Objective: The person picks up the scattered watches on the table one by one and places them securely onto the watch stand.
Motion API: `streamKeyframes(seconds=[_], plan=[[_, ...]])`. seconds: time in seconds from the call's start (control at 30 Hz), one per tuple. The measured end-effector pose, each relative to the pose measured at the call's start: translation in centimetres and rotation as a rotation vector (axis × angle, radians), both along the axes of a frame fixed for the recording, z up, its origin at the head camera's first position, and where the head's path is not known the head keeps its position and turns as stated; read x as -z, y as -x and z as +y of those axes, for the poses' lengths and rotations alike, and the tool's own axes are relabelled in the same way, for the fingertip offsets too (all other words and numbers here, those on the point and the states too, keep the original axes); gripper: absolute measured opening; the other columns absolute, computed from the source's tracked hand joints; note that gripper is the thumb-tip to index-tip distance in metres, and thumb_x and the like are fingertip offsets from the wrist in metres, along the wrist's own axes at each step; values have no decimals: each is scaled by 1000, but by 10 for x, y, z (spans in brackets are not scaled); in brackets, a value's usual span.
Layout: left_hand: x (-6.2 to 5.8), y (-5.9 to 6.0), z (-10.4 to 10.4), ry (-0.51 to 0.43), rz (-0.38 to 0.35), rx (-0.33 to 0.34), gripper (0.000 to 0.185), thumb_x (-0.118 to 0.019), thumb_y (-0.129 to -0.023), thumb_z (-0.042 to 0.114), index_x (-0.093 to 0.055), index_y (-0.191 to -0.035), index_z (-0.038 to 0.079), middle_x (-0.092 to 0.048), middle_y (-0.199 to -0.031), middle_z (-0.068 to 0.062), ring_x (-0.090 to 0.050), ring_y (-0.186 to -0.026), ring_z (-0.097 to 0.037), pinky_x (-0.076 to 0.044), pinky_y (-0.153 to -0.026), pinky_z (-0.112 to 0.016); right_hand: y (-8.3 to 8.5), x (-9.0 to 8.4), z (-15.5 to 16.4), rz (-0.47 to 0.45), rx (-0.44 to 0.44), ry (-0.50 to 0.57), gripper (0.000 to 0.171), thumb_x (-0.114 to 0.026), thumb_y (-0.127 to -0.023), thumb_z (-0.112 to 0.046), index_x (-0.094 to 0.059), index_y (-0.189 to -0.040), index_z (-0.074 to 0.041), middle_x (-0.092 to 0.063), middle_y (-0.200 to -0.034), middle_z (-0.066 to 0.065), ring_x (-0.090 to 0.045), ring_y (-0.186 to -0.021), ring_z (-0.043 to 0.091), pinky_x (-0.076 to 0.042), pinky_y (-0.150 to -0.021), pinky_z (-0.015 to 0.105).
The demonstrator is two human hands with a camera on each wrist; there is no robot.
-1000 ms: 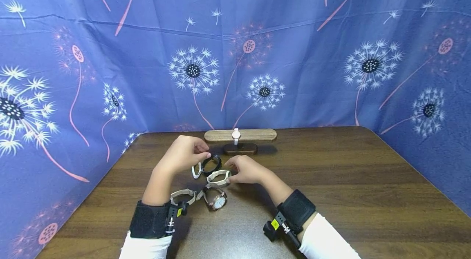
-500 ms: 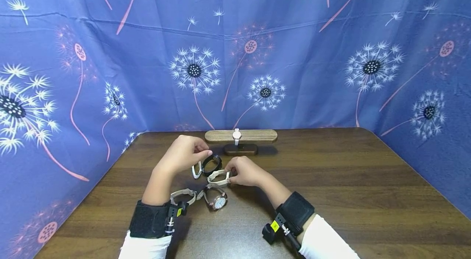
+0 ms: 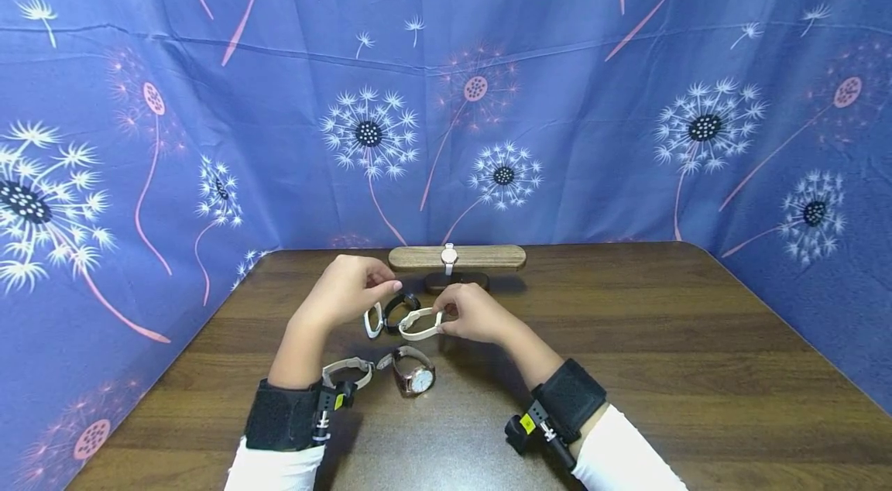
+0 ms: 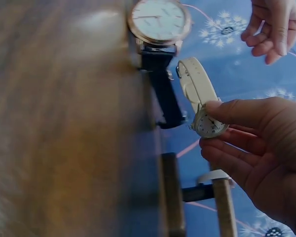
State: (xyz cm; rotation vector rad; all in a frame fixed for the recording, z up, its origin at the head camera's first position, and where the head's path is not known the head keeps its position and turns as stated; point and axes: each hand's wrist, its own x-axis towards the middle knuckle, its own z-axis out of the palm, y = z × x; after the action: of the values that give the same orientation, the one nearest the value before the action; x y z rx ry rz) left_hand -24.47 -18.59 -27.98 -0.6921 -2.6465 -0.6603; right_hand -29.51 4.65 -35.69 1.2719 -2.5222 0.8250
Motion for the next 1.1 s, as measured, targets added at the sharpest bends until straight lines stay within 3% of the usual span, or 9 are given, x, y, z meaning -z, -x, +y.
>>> streamKeyframes(seconds=[0.3,0.43,0.7,0.9,1.1], plan=[[1,-1,3,-16,-4,20,23,-76,-85,27,-74,-94,6,-72,-82,1,-66,-74,-13,-55,-69,-35,-10,-27,15,-17,-11,94,22,-80,-75,-2,-72,-95,-2,-71,-96,9,-66,-85,18,-55,-78,30],[2,-3,10,-31,36,84,37,-84,-77,27,-72,-103,5,-71,-91,-3,-67,-84,-19,-54,-75,-36,-16,-42,22,3,-17,95,22,-80,-75,-1,-72,-95,-2,-70,-95,7,-65,-84,15,-55,-76,27],[6,-8,37,22,64,241,54,-93,-63,23,-71,-109,6,-70,-98,-3,-64,-89,-21,-53,-77,-32,-32,-67,33,151,-2,-1,21,-77,-73,0,-71,-92,-4,-67,-84,-1,-59,-73,12,-51,-67,26],[12,-9,52,59,121,315,25,-87,-72,16,-73,-92,9,-69,-87,1,-61,-77,-13,-51,-70,-25,-41,-76,35,206,8,-33,18,-75,-73,-2,-73,-90,-7,-63,-76,-4,-51,-64,6,-45,-60,22],[15,-8,60,14,150,369,7,-78,-79,7,-74,-85,7,-69,-75,3,-62,-67,-6,-51,-64,-16,-48,-79,36,254,2,-37,17,-75,-74,-3,-72,-90,-4,-66,-81,-3,-57,-70,9,-49,-65,25]])
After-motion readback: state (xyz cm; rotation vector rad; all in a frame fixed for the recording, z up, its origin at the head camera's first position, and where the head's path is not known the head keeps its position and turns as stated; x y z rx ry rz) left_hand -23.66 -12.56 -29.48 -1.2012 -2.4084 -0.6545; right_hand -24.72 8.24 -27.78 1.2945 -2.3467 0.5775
